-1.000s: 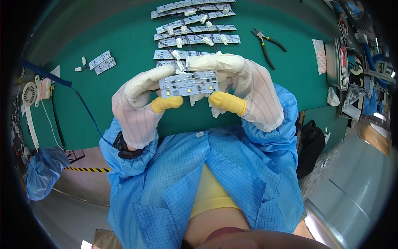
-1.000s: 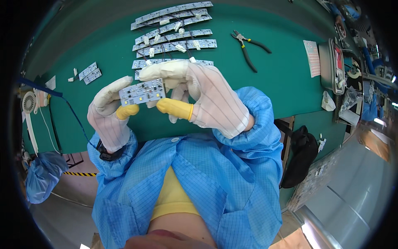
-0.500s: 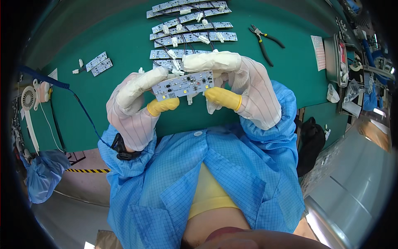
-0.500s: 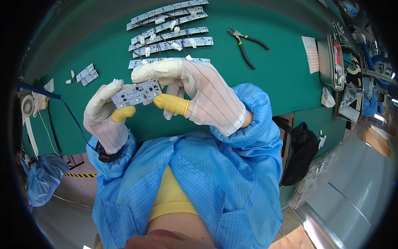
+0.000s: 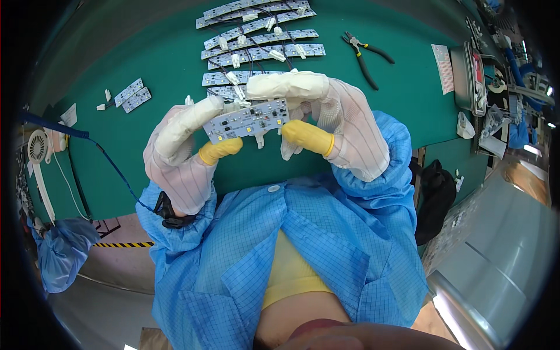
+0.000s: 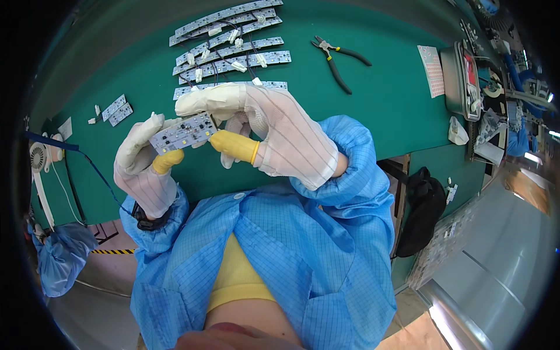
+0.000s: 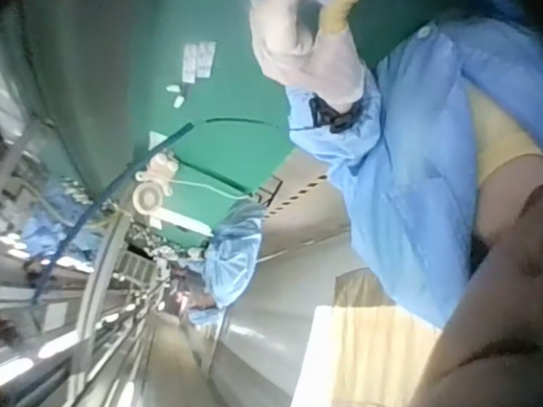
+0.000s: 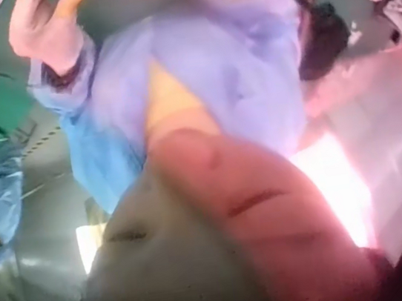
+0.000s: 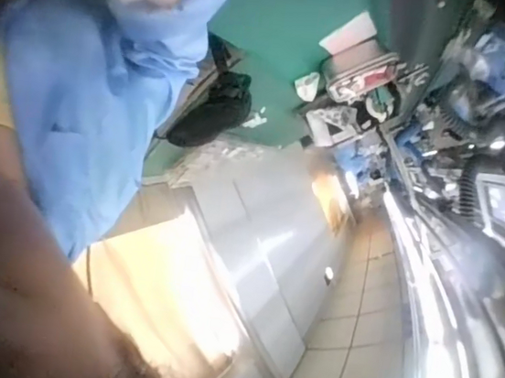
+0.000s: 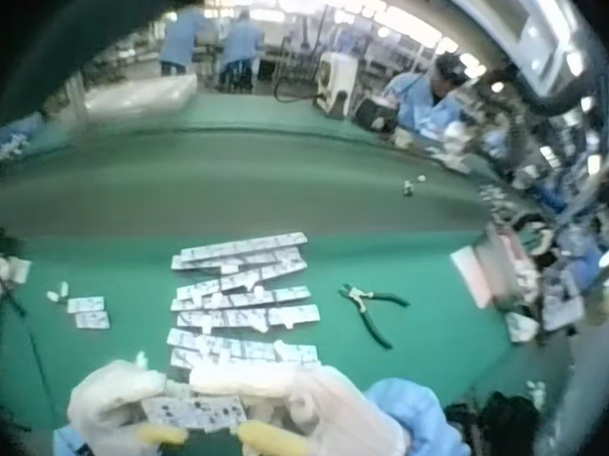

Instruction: Assembling small plastic components onto electronic circuit strips at a manual assembly station.

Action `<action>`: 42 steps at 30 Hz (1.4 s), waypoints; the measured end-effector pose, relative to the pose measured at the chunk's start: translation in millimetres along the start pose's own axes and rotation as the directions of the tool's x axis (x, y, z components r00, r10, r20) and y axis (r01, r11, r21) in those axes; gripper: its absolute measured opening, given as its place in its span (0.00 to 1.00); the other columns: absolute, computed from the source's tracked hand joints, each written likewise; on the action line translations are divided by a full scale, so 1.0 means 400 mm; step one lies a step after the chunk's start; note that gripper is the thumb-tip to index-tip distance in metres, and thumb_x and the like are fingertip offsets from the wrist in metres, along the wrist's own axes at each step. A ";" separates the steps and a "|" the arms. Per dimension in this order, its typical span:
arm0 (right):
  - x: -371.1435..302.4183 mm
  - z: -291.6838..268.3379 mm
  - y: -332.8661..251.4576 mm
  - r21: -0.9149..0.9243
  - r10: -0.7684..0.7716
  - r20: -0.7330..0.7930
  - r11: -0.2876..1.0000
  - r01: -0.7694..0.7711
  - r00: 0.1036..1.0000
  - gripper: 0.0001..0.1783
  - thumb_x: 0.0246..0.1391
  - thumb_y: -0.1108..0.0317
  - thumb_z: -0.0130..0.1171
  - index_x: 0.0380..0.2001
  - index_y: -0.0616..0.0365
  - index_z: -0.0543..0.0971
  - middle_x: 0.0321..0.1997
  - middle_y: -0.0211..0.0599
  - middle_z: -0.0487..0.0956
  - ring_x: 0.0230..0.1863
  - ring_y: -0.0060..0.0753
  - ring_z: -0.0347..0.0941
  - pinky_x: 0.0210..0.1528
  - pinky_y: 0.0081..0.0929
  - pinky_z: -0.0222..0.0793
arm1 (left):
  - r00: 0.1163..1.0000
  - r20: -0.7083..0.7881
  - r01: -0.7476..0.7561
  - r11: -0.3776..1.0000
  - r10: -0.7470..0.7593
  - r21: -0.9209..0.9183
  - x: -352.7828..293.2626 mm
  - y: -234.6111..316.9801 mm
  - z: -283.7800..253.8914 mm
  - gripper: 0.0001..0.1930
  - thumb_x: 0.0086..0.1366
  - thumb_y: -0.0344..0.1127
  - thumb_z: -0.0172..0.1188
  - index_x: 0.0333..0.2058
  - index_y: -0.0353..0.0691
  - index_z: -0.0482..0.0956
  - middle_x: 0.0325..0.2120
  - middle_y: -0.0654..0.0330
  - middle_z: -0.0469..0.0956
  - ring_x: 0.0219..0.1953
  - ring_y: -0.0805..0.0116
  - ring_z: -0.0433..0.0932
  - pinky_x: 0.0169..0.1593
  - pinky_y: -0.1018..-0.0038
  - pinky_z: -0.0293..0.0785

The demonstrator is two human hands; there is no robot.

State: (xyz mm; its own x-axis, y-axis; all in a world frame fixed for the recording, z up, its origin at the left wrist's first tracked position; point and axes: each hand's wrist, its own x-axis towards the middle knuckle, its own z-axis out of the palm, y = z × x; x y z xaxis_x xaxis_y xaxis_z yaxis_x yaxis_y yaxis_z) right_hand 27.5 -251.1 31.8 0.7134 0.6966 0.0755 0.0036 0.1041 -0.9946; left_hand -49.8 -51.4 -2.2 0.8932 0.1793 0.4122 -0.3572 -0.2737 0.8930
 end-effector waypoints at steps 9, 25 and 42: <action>0.012 -0.016 0.022 0.271 0.268 0.180 0.911 -0.310 0.946 0.27 0.58 0.49 0.53 0.45 0.66 0.71 0.28 0.44 0.80 0.16 0.26 0.75 0.17 0.16 0.71 | 0.973 0.086 0.164 0.903 -0.215 0.398 0.000 0.034 -0.032 0.07 0.58 0.29 0.57 0.36 0.36 0.78 0.22 0.61 0.79 0.20 0.69 0.74 0.29 0.75 0.70; 0.055 0.004 0.027 0.206 0.330 0.167 0.910 -0.361 0.929 0.41 0.49 0.48 0.62 0.58 0.67 0.63 0.40 0.44 0.78 0.32 0.31 0.78 0.31 0.16 0.72 | 0.995 0.087 -0.063 0.986 0.050 0.156 0.048 -0.016 -0.033 0.14 0.50 0.27 0.66 0.39 0.40 0.81 0.32 0.58 0.80 0.31 0.67 0.77 0.33 0.76 0.72; 0.065 -0.067 0.048 0.456 0.230 0.000 0.866 -0.205 0.973 0.31 0.54 0.59 0.59 0.54 0.69 0.67 0.41 0.42 0.78 0.29 0.28 0.78 0.28 0.18 0.74 | 0.890 0.426 -0.231 0.643 -0.164 0.730 0.173 -0.211 -0.372 0.23 0.47 0.28 0.66 0.45 0.44 0.76 0.50 0.52 0.73 0.54 0.53 0.70 0.57 0.62 0.65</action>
State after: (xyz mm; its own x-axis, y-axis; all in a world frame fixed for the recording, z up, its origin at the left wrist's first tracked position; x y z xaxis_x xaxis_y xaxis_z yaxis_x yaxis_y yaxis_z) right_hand 64.9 -250.1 12.8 0.6951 0.7019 -0.1551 -0.4624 0.2714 -0.8441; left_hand 1.6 124.5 -22.2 0.9696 -0.1983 0.1431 -0.2368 -0.9075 0.3470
